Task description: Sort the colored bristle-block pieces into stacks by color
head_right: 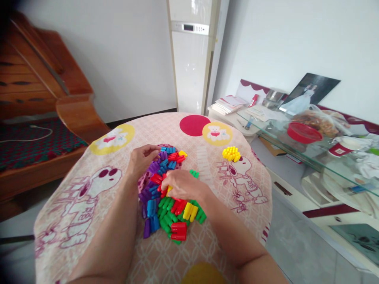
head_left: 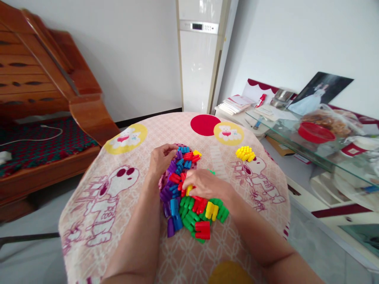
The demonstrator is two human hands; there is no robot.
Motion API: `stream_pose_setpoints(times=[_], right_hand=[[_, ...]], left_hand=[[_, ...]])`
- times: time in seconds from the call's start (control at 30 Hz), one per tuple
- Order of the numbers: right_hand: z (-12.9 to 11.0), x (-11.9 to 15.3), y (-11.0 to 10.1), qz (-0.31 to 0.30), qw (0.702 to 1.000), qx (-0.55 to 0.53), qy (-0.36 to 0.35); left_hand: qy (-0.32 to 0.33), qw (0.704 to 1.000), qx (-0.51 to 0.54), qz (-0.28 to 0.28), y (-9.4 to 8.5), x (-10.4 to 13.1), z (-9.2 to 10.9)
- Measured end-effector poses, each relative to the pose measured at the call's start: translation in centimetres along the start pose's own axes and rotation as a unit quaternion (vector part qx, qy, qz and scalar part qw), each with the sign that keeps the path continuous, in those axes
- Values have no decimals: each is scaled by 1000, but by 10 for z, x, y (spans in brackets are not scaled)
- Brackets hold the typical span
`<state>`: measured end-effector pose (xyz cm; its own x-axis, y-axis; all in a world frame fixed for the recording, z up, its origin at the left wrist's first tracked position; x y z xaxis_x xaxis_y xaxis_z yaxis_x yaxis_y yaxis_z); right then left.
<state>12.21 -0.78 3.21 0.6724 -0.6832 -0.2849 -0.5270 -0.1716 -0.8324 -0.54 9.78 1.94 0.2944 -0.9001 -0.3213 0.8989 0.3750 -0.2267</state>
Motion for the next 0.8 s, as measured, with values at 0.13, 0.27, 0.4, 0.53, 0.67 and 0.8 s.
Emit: stream_pose_setpoints(times=[0.13,0.27,0.4,0.53,0.67,0.8], right_hand=[[2,3,11,-15,995,100,-10],[21,1,4,-3,990,138,39],[41,-1,-23,59,987,93,121],[65,6,-57,158,971,37,175],[102,21,-84,231,944,52,229],[139,46,-118,316,905,101,267]], left_hand=[[-1,1000,4,-1,0,-1,-2],[-4,1000,0,1,0,-1,-4],[-3,1000,3,0,-1,-2,-4],[3,1000,-4,-3,0,-3,-7],[6,1000,-7,-6,2,-3,-9],[0,1000,0,-2,1,-3,-8]])
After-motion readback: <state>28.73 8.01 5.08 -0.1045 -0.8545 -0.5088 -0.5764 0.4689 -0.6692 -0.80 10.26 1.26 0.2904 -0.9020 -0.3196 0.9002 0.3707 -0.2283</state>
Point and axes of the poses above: each hand's wrist, its own x-axis away from the middle knuckle, its own y-axis out of the palm, z = x × y, the point moved 10 cm from there along -x, towards the middle knuckle, and after that the axes turned 15 degrees about z, right-handed, at the moved point
